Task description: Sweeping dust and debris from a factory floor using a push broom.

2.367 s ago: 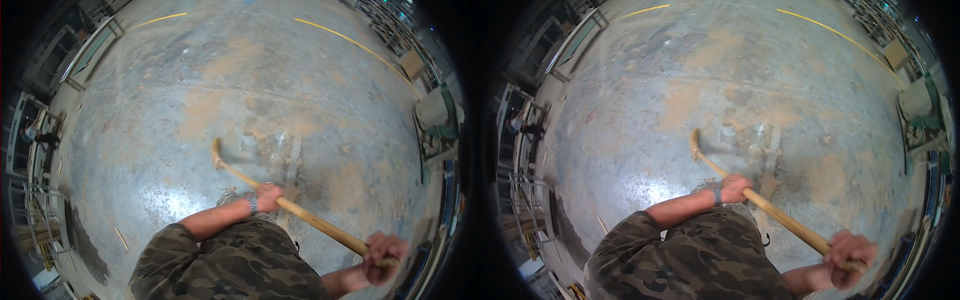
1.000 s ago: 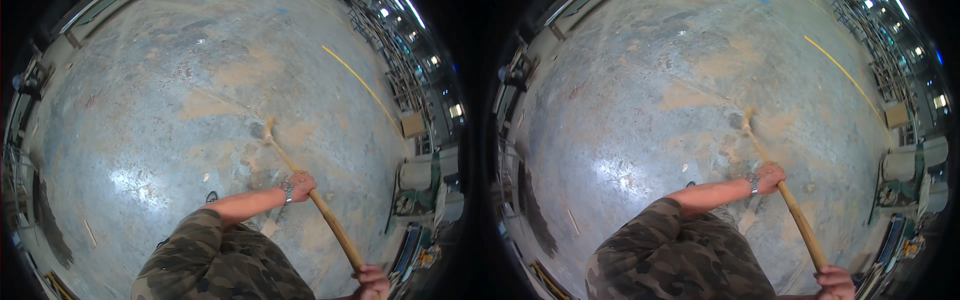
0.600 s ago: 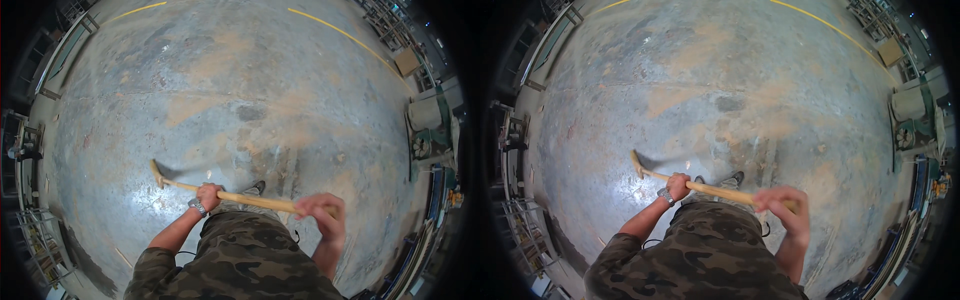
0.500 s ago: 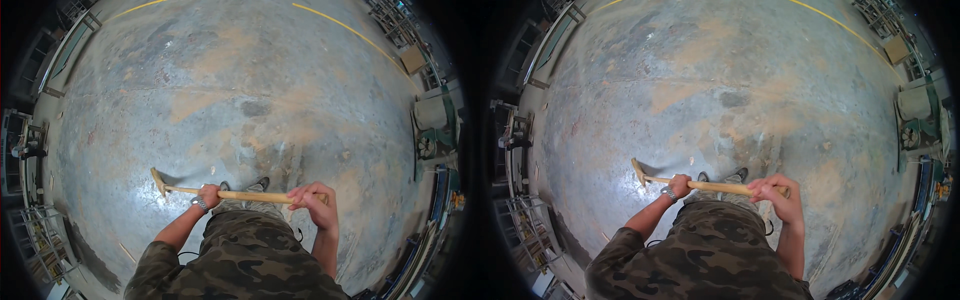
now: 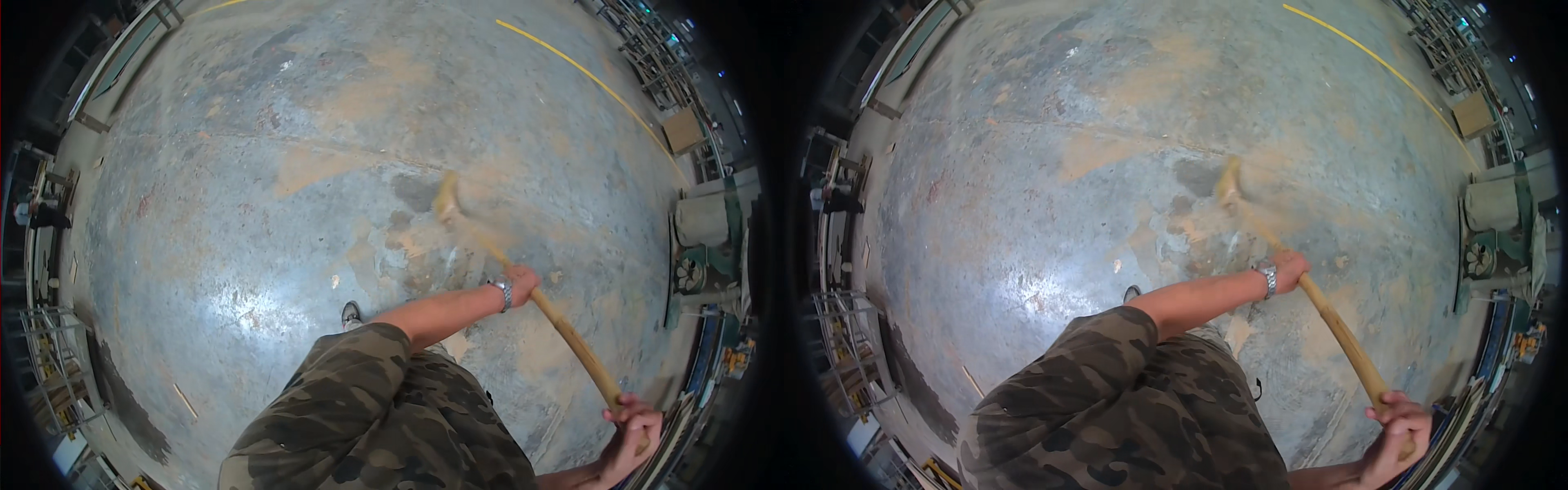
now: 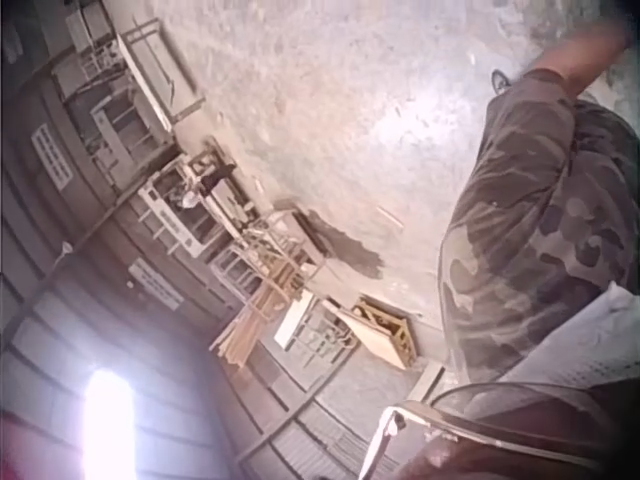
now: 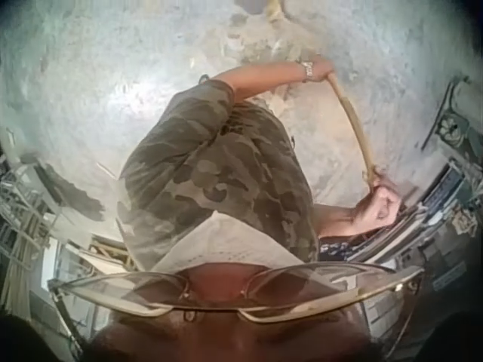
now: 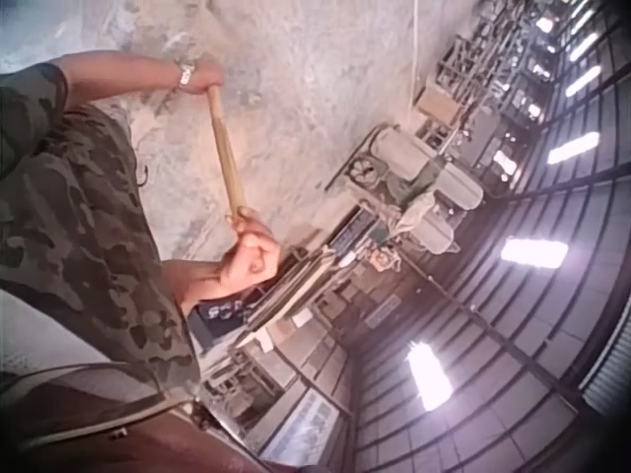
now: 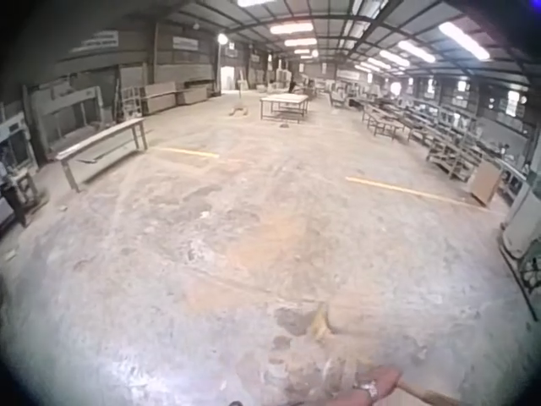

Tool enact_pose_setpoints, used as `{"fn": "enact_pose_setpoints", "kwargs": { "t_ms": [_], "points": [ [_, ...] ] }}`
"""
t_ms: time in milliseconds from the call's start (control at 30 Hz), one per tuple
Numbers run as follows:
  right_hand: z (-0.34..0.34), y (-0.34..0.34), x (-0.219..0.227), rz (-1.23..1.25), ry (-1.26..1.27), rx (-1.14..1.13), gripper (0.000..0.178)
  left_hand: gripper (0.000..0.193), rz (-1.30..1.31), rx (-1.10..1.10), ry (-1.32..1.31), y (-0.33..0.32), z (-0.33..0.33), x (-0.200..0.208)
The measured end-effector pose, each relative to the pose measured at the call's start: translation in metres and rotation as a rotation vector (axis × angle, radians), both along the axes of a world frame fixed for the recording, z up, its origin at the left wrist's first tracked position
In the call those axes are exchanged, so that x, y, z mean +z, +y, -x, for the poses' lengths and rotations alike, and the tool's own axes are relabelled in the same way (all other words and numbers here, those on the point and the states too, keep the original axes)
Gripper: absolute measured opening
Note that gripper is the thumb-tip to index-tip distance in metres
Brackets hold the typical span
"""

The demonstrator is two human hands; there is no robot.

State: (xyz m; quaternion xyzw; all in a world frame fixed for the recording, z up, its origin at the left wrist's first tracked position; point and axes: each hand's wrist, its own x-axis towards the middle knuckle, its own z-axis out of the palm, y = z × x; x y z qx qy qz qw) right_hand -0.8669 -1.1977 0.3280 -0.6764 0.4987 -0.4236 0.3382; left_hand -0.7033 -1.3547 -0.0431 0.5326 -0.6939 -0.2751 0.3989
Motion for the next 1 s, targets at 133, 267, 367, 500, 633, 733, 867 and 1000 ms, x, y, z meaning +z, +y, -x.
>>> {"fn": "enact_pose_setpoints", "kwargs": {
  "t_ms": [133,267,367,500,633,733,867,1000],
  "points": [
    [-0.038,-0.005,0.004,0.114,0.223,0.256,0.028,0.011,0.020,-0.033,-0.039,-0.028,-0.006,0.025],
    [0.021,-0.003,0.029,0.229,-0.165,0.246,0.033,0.016,0.059,-0.148,-0.068,0.004,-0.024,0.089],
    [0.054,-0.017,0.032,0.268,-0.422,0.205,0.027,0.018,0.024,-0.305,-0.181,0.034,-0.042,0.101],
    [0.051,-0.061,-0.019,-0.081,-0.641,0.044,0.032,0.021,-0.323,-0.395,-0.405,0.071,-0.087,0.060],
    [0.040,-0.114,-0.099,-0.480,-0.610,-0.012,0.017,0.033,-0.742,-0.514,-0.620,0.096,-0.106,0.025],
    [0.050,-0.125,-0.094,-0.525,-0.616,-0.099,0.016,0.033,-0.712,-0.560,-0.635,0.087,-0.085,0.018],
    [0.082,-0.124,-0.037,-0.274,-0.534,-0.204,0.017,0.033,-0.558,-0.598,-0.591,0.049,-0.014,0.006],
    [0.093,-0.102,0.026,0.049,-0.437,-0.337,0.026,0.026,-0.288,-0.674,-0.399,-0.009,0.052,0.048]
  ]
}}
